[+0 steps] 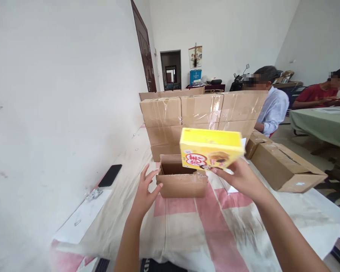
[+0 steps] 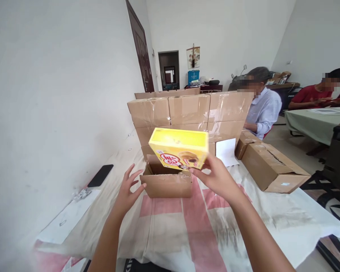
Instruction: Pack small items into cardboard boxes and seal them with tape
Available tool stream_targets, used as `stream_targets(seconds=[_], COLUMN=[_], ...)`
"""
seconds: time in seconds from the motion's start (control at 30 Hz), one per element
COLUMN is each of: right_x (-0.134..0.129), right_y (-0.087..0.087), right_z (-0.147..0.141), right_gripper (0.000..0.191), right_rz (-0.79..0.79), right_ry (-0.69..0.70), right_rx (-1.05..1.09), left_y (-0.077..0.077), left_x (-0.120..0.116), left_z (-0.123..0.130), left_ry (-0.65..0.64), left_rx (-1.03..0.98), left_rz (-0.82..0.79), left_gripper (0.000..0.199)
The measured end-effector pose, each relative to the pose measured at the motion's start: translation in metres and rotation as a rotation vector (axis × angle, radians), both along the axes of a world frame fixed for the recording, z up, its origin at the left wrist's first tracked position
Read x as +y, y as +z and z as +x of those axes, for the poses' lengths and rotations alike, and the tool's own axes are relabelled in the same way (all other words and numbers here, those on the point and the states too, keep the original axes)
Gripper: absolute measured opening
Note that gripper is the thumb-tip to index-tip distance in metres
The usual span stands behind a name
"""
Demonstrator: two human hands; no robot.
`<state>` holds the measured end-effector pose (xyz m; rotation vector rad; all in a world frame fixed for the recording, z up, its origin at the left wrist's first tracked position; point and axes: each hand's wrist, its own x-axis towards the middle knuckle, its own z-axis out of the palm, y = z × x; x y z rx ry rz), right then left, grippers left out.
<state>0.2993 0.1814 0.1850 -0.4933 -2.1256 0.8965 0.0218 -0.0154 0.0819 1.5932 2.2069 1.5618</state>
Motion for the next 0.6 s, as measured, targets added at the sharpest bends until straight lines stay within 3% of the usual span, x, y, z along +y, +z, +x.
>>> stream_targets(seconds=[0.1, 0.23, 0.33, 0.43, 0.6], right_x=[0.014, 0.009, -0.007, -0.015, 0.001], right_y=[0.022, 0.026, 0.015, 0.0, -0.018], right_z=[-0.03, -0.072, -0.103, -0.125, -0.13], right_gripper=[0.03, 0.028, 0.027, 0.026, 0.038], right_rz=[0.251, 0.538, 0.629, 0.624, 0.569], right_ry=[-0.028, -0.035, 0.065, 0.136, 0.195], right_rx=[-0.402, -0.91, -1.04, -1.143, -1.212], left_y=[-0.002, -0.008, -0.015, -0.023, -0.034], left_x=[0.002, 0.001, 0.001, -0.001, -0.002], left_z=[0.001, 0.008, 0.011, 0.011, 0.007], left_ry=[-0.048, -0.063, -0.07, -0.057, -0.033], left_rx=[-0.053, -0.121, -0.138, -0.126, -0.132], left_rz=[-0.02, 0.018, 0.011, 0.005, -0.004], left_gripper=[0.026, 0.005, 0.004, 0.007, 0.008])
